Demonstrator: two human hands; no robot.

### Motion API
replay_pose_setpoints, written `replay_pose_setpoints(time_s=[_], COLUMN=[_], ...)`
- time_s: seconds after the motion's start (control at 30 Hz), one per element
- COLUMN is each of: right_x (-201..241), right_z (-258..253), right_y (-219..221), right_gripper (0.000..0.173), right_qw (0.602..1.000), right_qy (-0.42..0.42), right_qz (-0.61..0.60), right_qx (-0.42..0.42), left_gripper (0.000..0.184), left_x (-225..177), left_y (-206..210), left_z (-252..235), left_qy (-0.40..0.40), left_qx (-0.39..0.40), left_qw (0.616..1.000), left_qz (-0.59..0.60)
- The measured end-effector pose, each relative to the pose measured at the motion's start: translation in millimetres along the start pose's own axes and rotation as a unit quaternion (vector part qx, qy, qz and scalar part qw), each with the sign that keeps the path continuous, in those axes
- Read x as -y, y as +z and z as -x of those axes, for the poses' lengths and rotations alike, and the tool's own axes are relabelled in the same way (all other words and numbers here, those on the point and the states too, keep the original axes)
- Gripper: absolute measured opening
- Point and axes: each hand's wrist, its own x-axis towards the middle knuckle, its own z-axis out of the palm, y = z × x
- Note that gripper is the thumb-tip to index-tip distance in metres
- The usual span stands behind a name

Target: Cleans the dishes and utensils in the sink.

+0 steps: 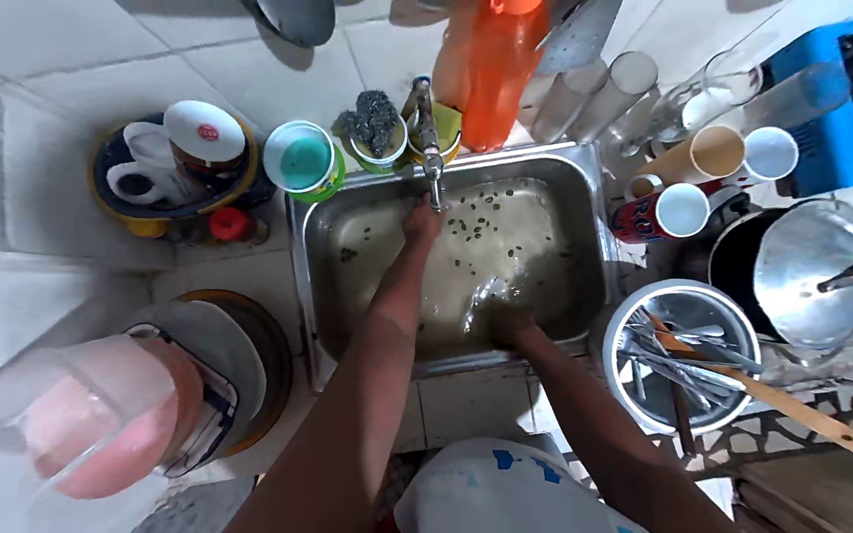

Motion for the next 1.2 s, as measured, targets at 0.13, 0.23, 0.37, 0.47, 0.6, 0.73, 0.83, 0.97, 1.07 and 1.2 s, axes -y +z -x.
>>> replay_pose_setpoints(time_s=[0.13,0.23,0.37,0.47,0.6,0.73,0.83,0.97,1.07,1.2], right_x=[25,35,42,50,72,68,59,46,39,32], right_z=[6,12,20,21,25,23,2,17,30,49], right_y=[-7,-2,16,23,17,17,18,9,11,22], right_gripper=[0.039,0.035,0.038,0.04,0.044,0.037,0.033,0.033,0.032,0.029], right_qw=[0.999,0.996,0.958,0.832,0.65,0.669,0.575,0.595,0.592,0.579], right_qy=[-0.03,-0.084,-0.147,-0.104,-0.044,-0.067,-0.01,0.007,-0.02,-0.054], right_qz=[-0.005,-0.033,-0.192,-0.509,-0.752,-0.726,-0.807,-0.794,-0.798,-0.811], right_qx=[0.028,0.018,-0.156,-0.195,-0.1,-0.146,-0.134,-0.128,-0.111,-0.06], left_gripper=[0.043,0.038,0.034,0.027,0.052,0.066,0.046,0.047,0.052,0.052], left_x=[-8,-5,15,31,23,9,36,113,143,153], left_y=[21,30,33,35,45,14,4,23,38,36], left_z=[1,19,85,149,215,256,224,139,96,93], left_qy=[0.061,0.088,-0.042,-0.166,-0.187,-0.049,-0.029,-0.006,0.054,0.119], left_qx=[0.054,0.094,0.131,0.087,0.08,0.189,0.16,-0.013,-0.007,0.036], left_qw=[0.996,0.981,0.903,0.806,0.812,0.852,0.907,0.994,0.995,0.962], left_qz=[0.03,0.147,0.407,0.561,0.546,0.487,0.389,0.113,-0.088,-0.244])
